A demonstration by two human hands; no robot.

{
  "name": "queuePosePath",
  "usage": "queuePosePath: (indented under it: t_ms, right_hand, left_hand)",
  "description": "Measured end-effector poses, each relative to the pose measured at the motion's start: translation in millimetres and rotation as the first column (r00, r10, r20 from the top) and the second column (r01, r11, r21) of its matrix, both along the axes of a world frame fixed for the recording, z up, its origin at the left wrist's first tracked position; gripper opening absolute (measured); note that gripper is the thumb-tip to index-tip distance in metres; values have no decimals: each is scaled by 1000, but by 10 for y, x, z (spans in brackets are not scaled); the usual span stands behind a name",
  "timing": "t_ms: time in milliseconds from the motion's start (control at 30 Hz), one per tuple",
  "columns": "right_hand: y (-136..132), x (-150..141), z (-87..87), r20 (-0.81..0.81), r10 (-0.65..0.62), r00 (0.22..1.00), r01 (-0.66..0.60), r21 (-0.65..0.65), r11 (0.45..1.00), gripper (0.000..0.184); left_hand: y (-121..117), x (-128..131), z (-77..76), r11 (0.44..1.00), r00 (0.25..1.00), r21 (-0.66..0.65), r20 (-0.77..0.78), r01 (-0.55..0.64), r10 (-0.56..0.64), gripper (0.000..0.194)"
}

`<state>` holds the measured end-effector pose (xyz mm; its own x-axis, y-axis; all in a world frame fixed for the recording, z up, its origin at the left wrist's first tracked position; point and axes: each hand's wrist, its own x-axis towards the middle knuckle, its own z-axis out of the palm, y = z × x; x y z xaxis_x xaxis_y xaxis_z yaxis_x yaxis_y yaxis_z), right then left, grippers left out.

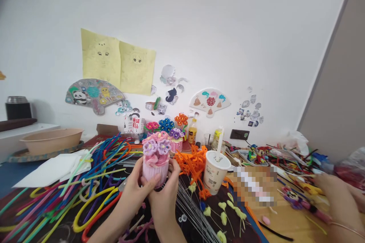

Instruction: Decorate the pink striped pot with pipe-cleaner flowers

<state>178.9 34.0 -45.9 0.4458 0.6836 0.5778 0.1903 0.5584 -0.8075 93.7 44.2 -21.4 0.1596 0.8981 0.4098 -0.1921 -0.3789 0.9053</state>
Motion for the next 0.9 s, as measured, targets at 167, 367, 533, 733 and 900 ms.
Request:
queuePosePath:
  t_ms: [167,367,533,733,900]
  right_hand:
    - [-22,52,54,39,160,986,-160,10,987,69]
    - [-30,99,88,-98,476,874,-477,18,879,70]
    - [-41,104,105,-139,502,854,-507,2,862,71]
    - [-104,98,153,-41,262,964,-263,-23,965,67]
    - [-146,103,166,35,9,999,-8,-6,1000,72]
  left_hand:
    - [32,-160,131,993,986,-55,140,102,-93,69]
    - [60,-245,143,959,950,-147,240,241,-202,94]
    - [52,-250,129,957,946,-135,236,257,-220,87]
    - [51,-223,133,965,955,-66,172,255,-241,71]
    - [17,-176,152,970,956,-38,184,239,-228,67]
